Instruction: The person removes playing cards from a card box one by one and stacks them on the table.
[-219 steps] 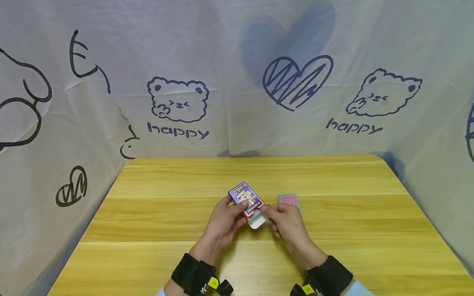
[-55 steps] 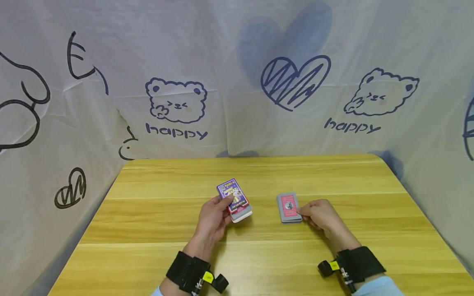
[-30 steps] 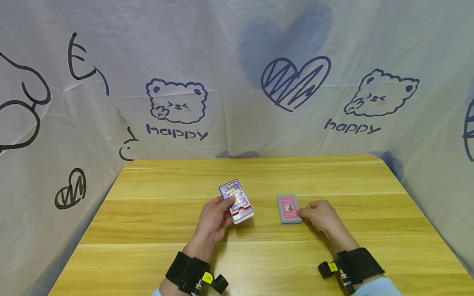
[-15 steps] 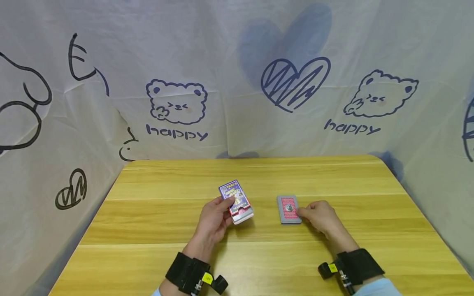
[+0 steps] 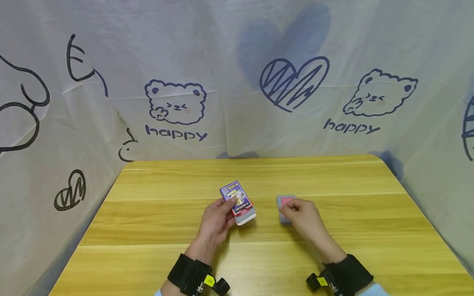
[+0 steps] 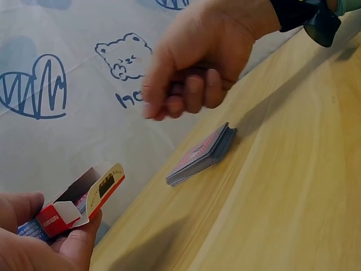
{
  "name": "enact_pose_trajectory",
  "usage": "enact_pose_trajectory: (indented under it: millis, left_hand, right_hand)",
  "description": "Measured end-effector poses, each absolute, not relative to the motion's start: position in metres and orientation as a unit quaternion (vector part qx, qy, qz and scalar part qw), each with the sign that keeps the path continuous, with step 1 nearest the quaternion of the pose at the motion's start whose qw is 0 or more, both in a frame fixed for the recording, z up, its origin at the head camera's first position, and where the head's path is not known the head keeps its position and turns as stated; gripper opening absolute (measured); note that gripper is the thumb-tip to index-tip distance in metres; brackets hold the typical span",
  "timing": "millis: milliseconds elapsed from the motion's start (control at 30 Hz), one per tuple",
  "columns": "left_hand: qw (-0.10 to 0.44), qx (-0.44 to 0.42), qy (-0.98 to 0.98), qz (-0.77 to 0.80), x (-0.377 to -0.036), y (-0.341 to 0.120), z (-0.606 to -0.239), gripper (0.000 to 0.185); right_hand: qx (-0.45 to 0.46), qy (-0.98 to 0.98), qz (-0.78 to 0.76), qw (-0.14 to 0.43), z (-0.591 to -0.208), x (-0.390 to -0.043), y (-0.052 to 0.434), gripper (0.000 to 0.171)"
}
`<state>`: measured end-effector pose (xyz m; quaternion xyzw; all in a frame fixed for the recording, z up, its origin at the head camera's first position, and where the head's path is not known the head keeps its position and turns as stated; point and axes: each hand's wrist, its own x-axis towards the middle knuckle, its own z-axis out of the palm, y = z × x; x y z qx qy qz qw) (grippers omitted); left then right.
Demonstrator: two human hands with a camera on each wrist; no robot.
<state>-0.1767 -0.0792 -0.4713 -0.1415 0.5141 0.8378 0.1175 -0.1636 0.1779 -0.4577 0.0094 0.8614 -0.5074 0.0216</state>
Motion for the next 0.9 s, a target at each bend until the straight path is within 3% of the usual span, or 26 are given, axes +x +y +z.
enact_pose_trajectory:
  millis: [300,567,900]
  left_hand:
    - [0.127,-0.139,0.503,0.843,-0.175,-0.075,-0.473,0.045]
    - [0.143,-0.133,0.496,0.846,-0.171,-0.070,-0.472,0.044]
    - [0.144,-0.117,0.476,0.860,-0.168,-0.065,-0.469,0.049]
  right_hand:
    - [-0.003,0.834,-0.550,0.037,-0.455,-0.156,0.144,0.014]
    - [0.017,0.782,-0.618,0.082,-0.459,-0.151,0.126,0.017]
    - [0.027,0.775,-0.626,0.082,-0.466,-0.148,0.123,0.014]
